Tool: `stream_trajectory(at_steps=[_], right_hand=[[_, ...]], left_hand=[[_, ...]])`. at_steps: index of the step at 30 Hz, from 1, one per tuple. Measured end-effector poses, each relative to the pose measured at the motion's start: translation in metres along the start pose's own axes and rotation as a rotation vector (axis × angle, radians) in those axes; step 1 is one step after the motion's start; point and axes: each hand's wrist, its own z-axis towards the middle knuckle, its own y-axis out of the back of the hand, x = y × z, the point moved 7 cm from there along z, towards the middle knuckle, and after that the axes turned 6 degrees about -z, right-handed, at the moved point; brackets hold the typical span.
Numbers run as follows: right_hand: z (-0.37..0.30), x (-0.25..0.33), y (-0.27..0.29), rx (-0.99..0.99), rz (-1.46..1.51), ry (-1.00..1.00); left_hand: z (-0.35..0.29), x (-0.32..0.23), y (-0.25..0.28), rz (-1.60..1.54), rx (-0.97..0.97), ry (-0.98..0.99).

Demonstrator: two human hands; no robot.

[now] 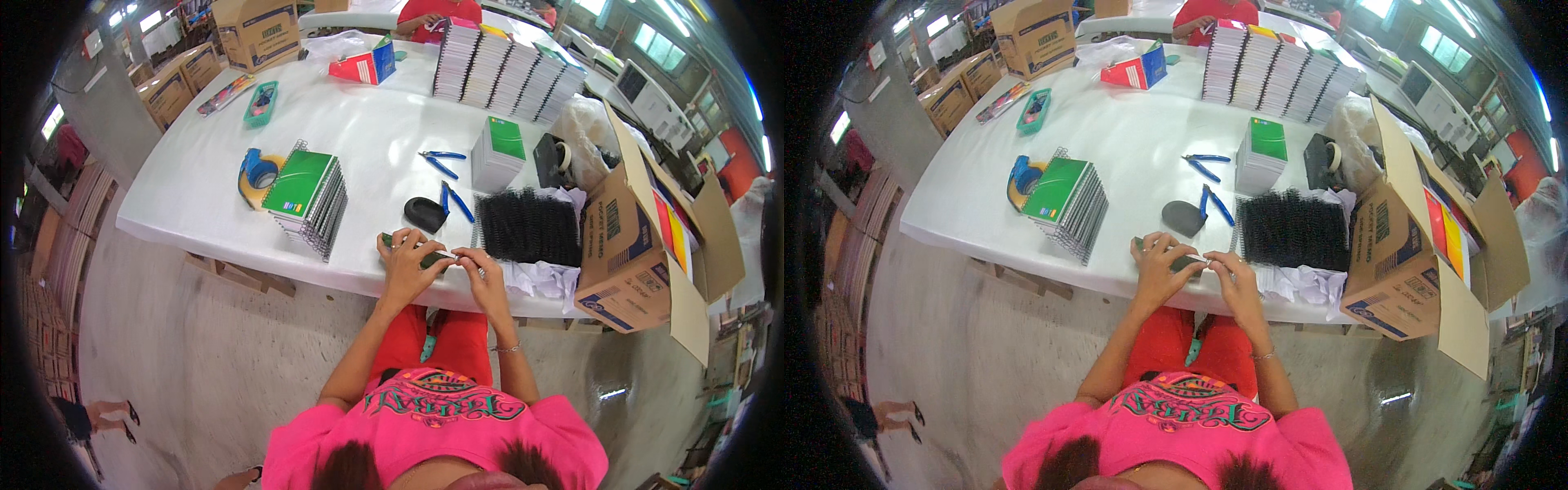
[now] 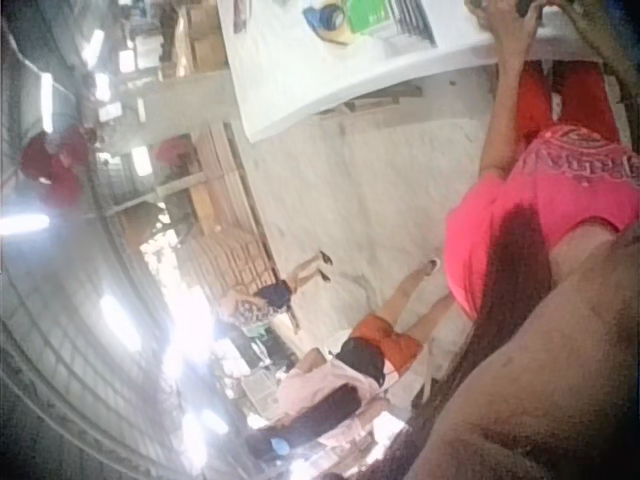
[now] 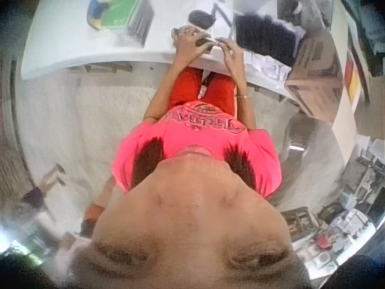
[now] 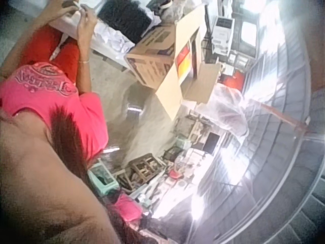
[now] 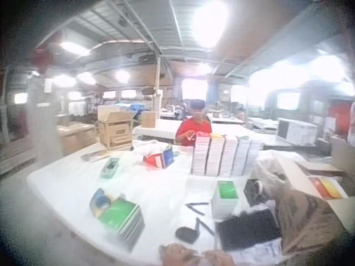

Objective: The person assembles spiral-bound notebooks by inserting black plastic spiral coils into the punched holes of green notebook covers. They use pliers to secure the coils and stack the finished notebooks on the table.

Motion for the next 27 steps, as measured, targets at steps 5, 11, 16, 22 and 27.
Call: stream_trajectory(at_steps=[5,11,16,22,27], right_hand=[[0.000,-0.003,-0.001,0.083,-0.122,-0.027],[0.002,0.012,0.003,0.195,-0.032,-0.106],[0.001,0.005,0.004,0.141,-0.019,-0.078],[0.001,0.015,0.001,0.144,-0.102,-0.018],[-0.001,0.011,0.001,0.064,-0.145,0.077]], left_hand=[[-0.002,0.000,0.000,0.007,0.014,-0.005],[-0.005,0.001,0.002,-0.013,0.007,-0.022],[-0.004,0.000,0.001,-0.020,0.017,-0.025],[-0.005,0.001,0.003,-0.040,0.033,-0.012],[-0.005,0.002,0.002,-0.052,0.025,-0.010]])
